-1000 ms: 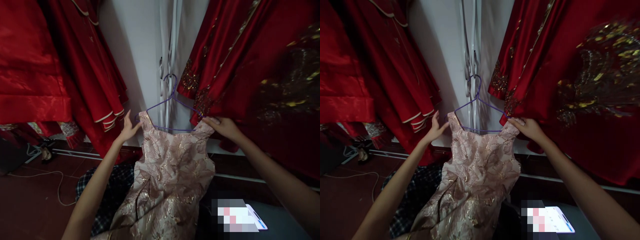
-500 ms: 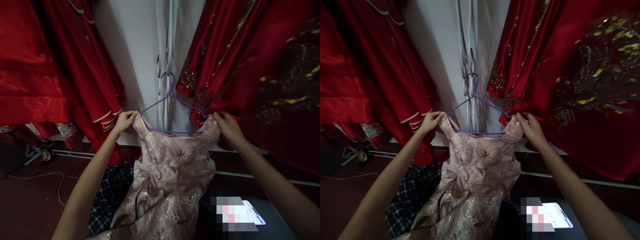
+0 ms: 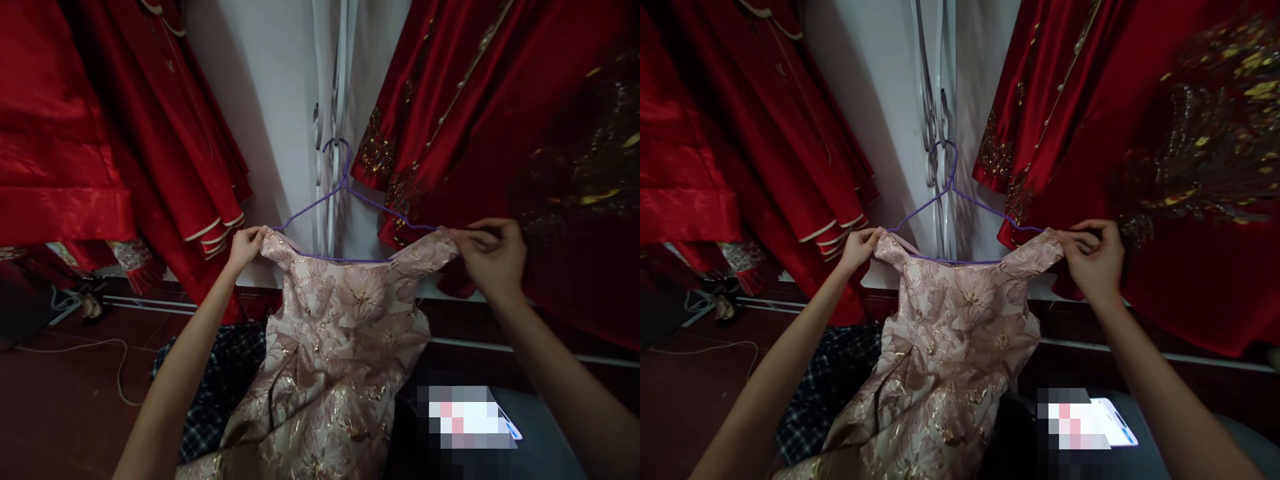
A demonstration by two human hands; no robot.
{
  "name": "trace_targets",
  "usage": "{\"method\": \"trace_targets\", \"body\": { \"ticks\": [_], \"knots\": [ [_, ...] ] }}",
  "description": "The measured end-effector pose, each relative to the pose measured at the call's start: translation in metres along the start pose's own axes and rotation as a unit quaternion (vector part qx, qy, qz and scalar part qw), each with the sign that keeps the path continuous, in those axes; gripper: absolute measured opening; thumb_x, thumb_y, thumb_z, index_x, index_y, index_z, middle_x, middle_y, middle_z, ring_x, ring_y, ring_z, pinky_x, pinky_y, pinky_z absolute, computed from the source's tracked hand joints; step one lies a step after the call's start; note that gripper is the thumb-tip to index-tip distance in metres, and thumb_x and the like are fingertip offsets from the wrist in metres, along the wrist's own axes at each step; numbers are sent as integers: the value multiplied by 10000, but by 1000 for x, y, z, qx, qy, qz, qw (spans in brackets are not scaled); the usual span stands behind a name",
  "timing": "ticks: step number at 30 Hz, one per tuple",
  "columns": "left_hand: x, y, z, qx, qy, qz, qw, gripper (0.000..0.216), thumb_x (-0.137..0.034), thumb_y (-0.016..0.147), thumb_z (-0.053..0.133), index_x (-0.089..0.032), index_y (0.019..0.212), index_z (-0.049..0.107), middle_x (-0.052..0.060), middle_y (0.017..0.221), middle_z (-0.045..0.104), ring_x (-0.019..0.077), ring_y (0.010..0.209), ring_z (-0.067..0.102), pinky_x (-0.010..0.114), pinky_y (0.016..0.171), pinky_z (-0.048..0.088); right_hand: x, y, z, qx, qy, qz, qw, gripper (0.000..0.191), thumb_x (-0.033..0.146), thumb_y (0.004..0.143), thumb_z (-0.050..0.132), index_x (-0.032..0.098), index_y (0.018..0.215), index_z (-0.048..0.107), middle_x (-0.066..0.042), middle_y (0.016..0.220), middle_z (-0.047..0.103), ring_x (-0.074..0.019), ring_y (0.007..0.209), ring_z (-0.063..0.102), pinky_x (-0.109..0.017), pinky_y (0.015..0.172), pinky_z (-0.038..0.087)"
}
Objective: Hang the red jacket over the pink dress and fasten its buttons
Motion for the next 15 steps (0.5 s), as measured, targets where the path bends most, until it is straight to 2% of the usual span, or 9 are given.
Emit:
{"method": "trace_targets", "body": {
  "ticks": [3,5,8,10,12,15],
  "knots": [
    [7,-14,1,-8,42,-11,999,490,-519,814,412,-121,919,678,50,807,695,163,729,607,204,606,418,-26,-21,-18,-16,-39,64,997,275,254,607,666,225,793,465,0,718,544,-136,641,578,-269,614,462],
    [11,-31,5,3,83,-29,996,470,-514,819,409,-130,868,677,44,743,685,156,687,597,204,590,404,-41,-40,-22,34,-61,119,990,231,274,602,659,224,743,483,2,690,541,-142,622,563,-275,589,459],
    [5,-58,20,62,101,-21,993,423,-489,842,387,-160,818,652,27,696,659,141,648,581,204,595,404,-45,-67,-18,140,-26,168,976,254,334,607,664,239,770,494,-15,744,579,-175,708,597,-301,636,483],
    [-13,-72,32,107,91,34,990,380,-452,864,370,-177,822,628,28,746,651,140,701,585,212,650,424,-35,-79,-14,186,-2,162,969,280,360,620,663,255,807,483,-21,784,597,-189,759,613,-317,675,495],
    [-40,-79,43,126,85,116,982,340,-415,877,369,-179,837,610,49,852,639,152,817,581,242,753,437,-18,-83,-12,212,-13,124,969,279,369,648,647,270,841,471,-22,805,606,-201,780,623,-333,693,504],
    [-85,-75,62,127,91,227,961,306,-382,883,378,-172,873,600,87,1027,602,182,995,534,315,892,408,12,-81,-10,216,-125,31,968,208,358,706,589,283,873,490,-34,871,624,-225,816,628,-368,731,503]
  ]
}}
Point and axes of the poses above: each hand's wrist, its own y-axis towards the middle knuckle, its own z-axis out of the palm, x = y × z, the point moved 7 cm from there along y, towards the middle knuckle
